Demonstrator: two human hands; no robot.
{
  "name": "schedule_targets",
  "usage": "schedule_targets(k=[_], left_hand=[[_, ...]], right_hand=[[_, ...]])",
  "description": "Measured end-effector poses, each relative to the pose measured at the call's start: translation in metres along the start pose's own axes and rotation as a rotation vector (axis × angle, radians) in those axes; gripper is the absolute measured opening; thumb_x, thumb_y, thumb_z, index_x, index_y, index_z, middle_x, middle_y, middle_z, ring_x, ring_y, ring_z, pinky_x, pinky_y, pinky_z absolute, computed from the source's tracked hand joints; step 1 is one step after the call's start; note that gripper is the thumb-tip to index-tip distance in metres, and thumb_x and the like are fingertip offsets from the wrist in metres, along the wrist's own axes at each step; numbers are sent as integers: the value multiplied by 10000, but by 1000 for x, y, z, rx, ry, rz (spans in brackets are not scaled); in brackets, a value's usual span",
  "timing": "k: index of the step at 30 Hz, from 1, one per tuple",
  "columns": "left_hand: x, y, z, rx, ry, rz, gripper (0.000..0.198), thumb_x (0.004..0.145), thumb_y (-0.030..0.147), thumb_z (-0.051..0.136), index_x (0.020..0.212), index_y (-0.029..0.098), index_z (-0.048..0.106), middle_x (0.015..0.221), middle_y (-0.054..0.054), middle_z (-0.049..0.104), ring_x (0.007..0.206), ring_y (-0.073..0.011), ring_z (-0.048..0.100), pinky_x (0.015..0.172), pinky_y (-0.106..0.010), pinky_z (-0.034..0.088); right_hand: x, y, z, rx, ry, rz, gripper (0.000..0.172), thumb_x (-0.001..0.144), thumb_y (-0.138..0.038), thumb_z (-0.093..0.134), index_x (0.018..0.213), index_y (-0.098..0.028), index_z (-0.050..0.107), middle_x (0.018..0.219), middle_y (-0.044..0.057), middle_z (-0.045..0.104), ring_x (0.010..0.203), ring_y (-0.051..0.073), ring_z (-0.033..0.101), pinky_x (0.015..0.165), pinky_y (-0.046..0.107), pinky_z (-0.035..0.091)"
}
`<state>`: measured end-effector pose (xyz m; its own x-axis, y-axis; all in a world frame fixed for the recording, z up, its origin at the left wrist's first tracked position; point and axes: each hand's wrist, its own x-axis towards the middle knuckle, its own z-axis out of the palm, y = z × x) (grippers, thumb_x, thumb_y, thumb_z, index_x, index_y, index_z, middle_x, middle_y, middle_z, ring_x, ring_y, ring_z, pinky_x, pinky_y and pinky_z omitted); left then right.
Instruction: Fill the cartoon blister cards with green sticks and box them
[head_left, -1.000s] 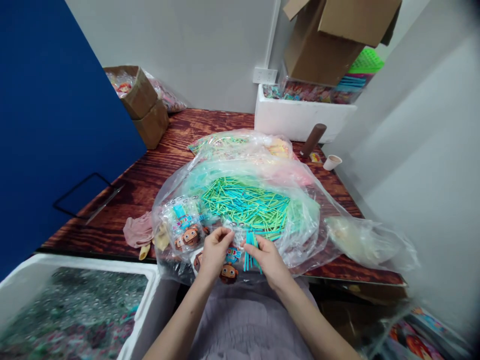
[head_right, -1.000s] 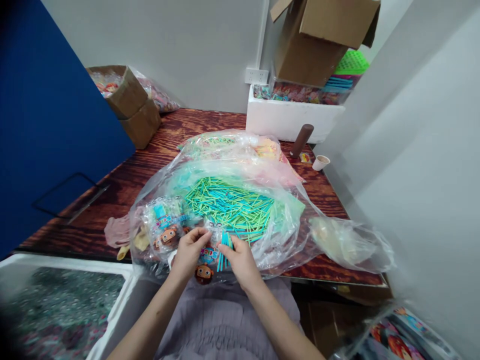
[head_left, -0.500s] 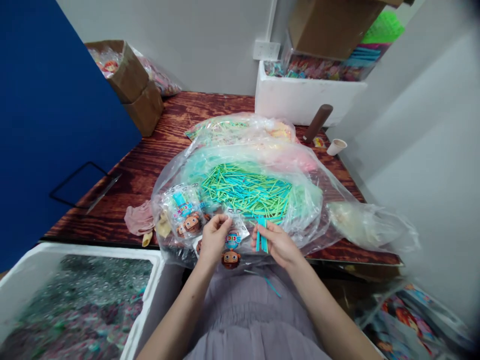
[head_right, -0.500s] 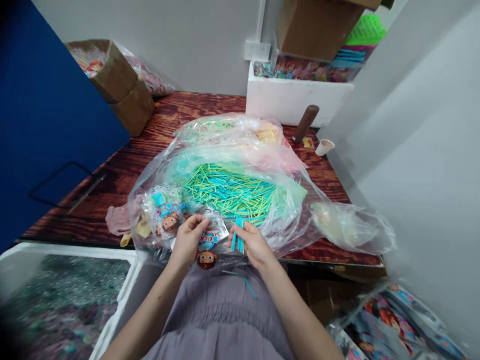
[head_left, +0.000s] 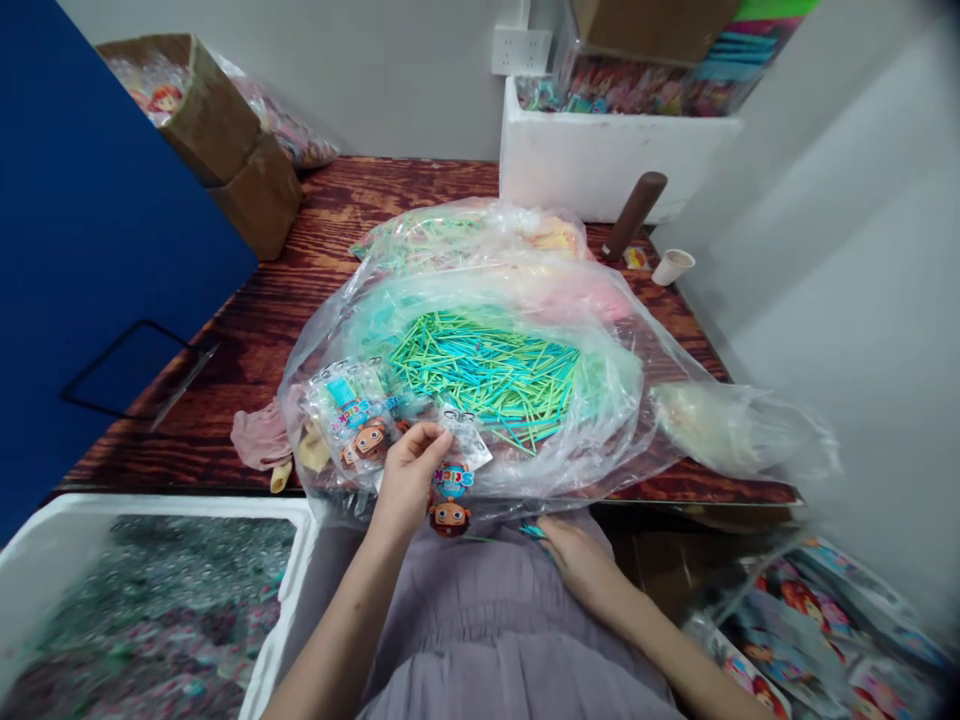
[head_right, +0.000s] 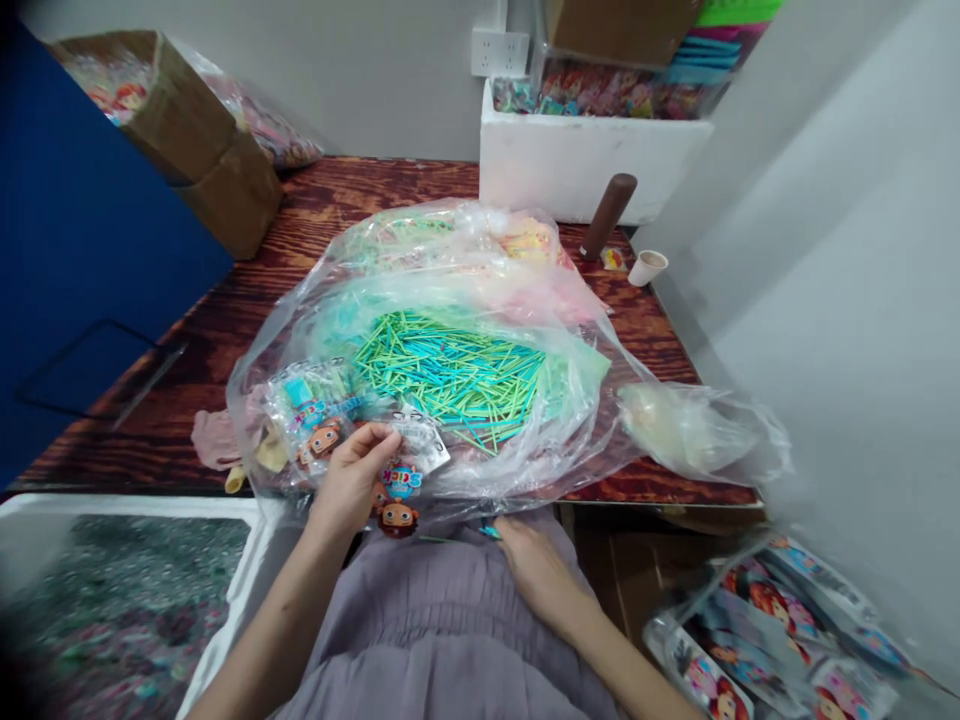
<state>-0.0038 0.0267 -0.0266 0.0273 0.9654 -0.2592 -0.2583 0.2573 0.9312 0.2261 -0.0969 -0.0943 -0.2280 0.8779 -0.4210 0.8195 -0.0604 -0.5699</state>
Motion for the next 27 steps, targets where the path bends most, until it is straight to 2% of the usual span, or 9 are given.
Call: schedule_targets(k=[4, 6, 10, 14, 17, 19, 22, 27], left_hand=[[-3, 3, 9, -32, -38, -25, 285, 664, 377, 797, 732, 171, 612, 662, 41, 570, 590, -93, 523, 575, -204, 442], [-5, 4, 9, -32, -56, -33, 280, 676, 378, 791, 747, 173, 614, 666, 39, 573, 592, -96, 531, 574, -208, 451], [-7, 7, 1, -24, -42, -10, 273, 680, 369, 790, 734, 167, 616, 661, 43, 573, 580, -83, 517, 575, -199, 458], [-8, 11, -4, -41, -35, -35, 277, 681, 368, 787, 741, 168, 605, 653, 38, 590, 576, -96, 542, 562, -204, 453], [-9, 12, -6, -49, -32, -31, 279, 679, 369, 786, 742, 169, 603, 658, 30, 607, 589, -105, 560, 571, -207, 444], [-9, 12, -7, -46, -35, -27, 273, 689, 375, 779, 742, 174, 602, 662, 28, 616, 601, -113, 569, 584, -214, 444], [-11, 11, -14, -24, -47, -27, 261, 716, 387, 760, 748, 178, 607, 664, 21, 632, 612, -118, 576, 599, -218, 444], [-10, 10, -27, -42, -1, -29, 275, 704, 392, 772, 748, 173, 613, 653, 19, 636, 609, -120, 581, 589, -210, 430]], right_hand=[[17, -23, 11, -299, -86, 177, 403, 866, -27, 320, 1084, -141, 639, 1071, 176, 705, 947, 280, 676, 759, 321, 428], [21, -30, 10, -343, -122, 192, 406, 865, -23, 329, 1090, -123, 652, 1053, 190, 715, 936, 290, 685, 748, 322, 425], [16, -21, -8, -246, -166, 125, 298, 877, -106, 424, 1032, -181, 667, 1077, 135, 724, 981, 263, 673, 764, 286, 412], [10, -8, -19, -14, -119, 13, 161, 863, -199, 505, 933, -202, 650, 1019, 84, 724, 943, 239, 661, 759, 266, 411], [19, -20, -3, 121, -50, -54, 161, 881, -210, 489, 930, -211, 643, 975, 69, 729, 898, 224, 659, 760, 263, 421], [31, -37, 14, 104, -11, -64, 185, 869, -183, 498, 974, -194, 650, 1022, 97, 727, 957, 245, 658, 799, 280, 425], [45, -58, 30, 19, -38, -23, 209, 828, -144, 536, 978, -182, 675, 1045, 117, 732, 997, 277, 664, 815, 297, 429], [46, -63, 26, -15, -54, -69, 202, 850, -150, 526, 978, -188, 678, 1081, 105, 722, 1051, 262, 647, 843, 281, 421]])
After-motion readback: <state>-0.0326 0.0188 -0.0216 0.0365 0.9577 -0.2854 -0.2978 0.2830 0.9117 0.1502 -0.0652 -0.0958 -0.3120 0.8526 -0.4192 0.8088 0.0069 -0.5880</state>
